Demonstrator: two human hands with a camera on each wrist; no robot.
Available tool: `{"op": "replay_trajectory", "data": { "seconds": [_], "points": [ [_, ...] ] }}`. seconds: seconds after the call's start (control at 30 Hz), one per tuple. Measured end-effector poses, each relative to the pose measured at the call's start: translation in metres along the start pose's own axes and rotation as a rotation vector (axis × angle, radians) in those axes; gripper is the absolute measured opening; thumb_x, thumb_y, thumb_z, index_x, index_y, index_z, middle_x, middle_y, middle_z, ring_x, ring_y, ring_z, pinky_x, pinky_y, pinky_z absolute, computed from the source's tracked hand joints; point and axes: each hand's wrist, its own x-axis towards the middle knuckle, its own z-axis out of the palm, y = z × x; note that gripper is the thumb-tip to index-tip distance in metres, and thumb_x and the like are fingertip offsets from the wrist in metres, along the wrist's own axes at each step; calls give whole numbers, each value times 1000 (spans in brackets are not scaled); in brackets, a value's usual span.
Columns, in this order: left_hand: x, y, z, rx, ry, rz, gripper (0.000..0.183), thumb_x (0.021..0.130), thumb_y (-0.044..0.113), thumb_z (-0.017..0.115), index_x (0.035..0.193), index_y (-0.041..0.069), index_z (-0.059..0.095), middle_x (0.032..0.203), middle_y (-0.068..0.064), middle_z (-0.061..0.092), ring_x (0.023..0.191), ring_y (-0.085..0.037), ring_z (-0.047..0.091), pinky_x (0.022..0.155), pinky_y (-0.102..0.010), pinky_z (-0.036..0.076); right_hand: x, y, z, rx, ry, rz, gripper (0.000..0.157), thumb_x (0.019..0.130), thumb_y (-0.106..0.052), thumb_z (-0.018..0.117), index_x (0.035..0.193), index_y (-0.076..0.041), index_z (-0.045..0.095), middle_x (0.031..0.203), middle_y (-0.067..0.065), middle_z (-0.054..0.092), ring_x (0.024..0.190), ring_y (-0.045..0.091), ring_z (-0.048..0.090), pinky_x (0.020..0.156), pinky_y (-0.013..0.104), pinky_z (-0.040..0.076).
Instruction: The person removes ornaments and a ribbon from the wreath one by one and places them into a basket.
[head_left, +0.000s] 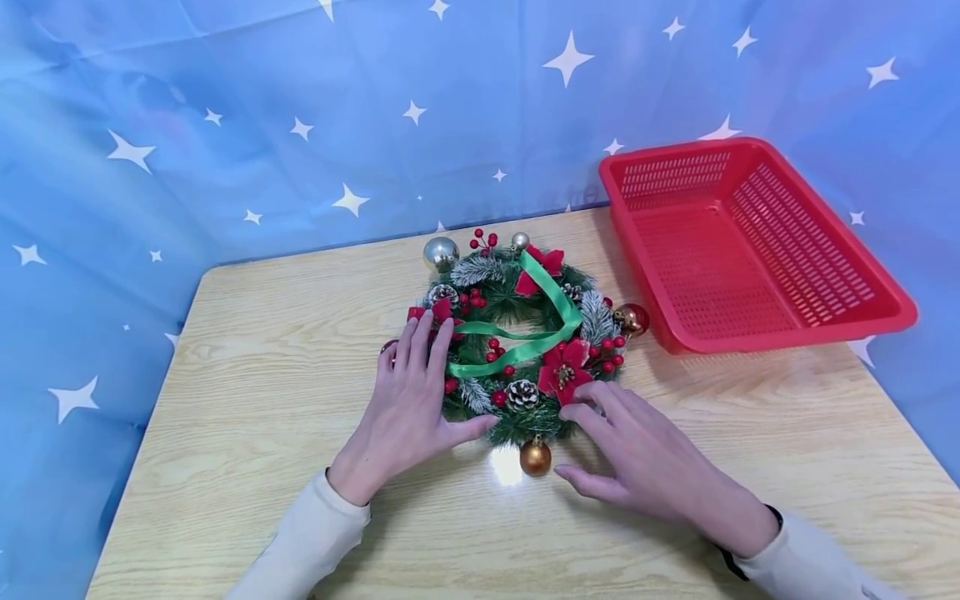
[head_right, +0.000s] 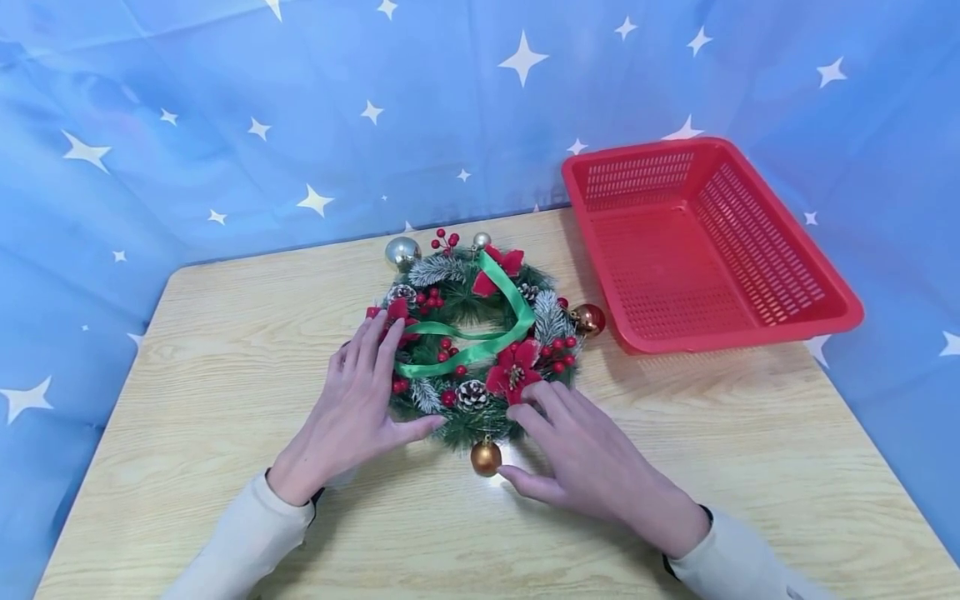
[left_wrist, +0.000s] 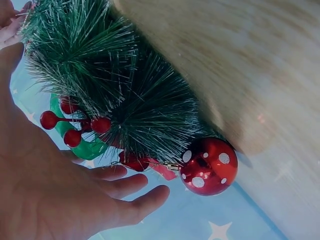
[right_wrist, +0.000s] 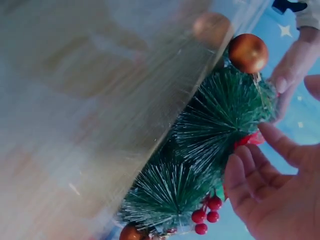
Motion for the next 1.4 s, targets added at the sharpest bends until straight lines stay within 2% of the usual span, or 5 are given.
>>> {"op": "replay_trajectory", "data": {
  "seconds": [0.13, 0.33, 0.57, 1.13, 1.4],
  "points": [
    [0, -1, 1, -4, 4, -3, 134, 80, 87, 72, 172, 2, 25, 173, -29, 25, 158, -50, 26, 115, -70, 35, 0, -2, 0, 50, -19, 60, 61, 105, -67, 57, 124, -10, 70, 127, 7, 61, 118, 23, 60, 95, 46, 57],
    [0, 0, 3, -1, 24, 6, 133, 79, 86, 73, 171, 1, 27, 172, -30, 28, 157, -52, 28, 113, -71, 37, -2, -10, -1, 194, -54, 209, 44, 96, -53, 81, 120, -18, 71, 117, -6, 54, 95, 7, 52, 72, 29, 50],
    [0, 0, 2, -5, 9, -9, 134, 79, 87, 72, 171, 2, 26, 172, -29, 27, 158, -51, 26, 114, -71, 37, 1, -25, 2, 237, -102, 364, 37, 89, -41, 90, 115, -21, 73, 107, -6, 52, 94, 7, 52, 75, 29, 52],
    [-1, -1, 3, -60, -29, -32, 131, 83, 84, 72, 173, 3, 22, 172, -28, 28, 154, -51, 34, 113, -74, 37, 3, -45, 9, 368, -120, 556, 26, 92, -38, 89, 108, -24, 75, 90, -15, 59, 76, 0, 54, 65, 24, 50],
    [-2, 3, 5, -74, -36, -50, 130, 84, 87, 68, 173, 3, 21, 174, -27, 24, 155, -52, 30, 112, -72, 37, 10, -48, 15, 299, -144, 567, 29, 89, -43, 91, 103, -23, 76, 83, -17, 58, 71, -2, 50, 63, 25, 46]
  ]
}}
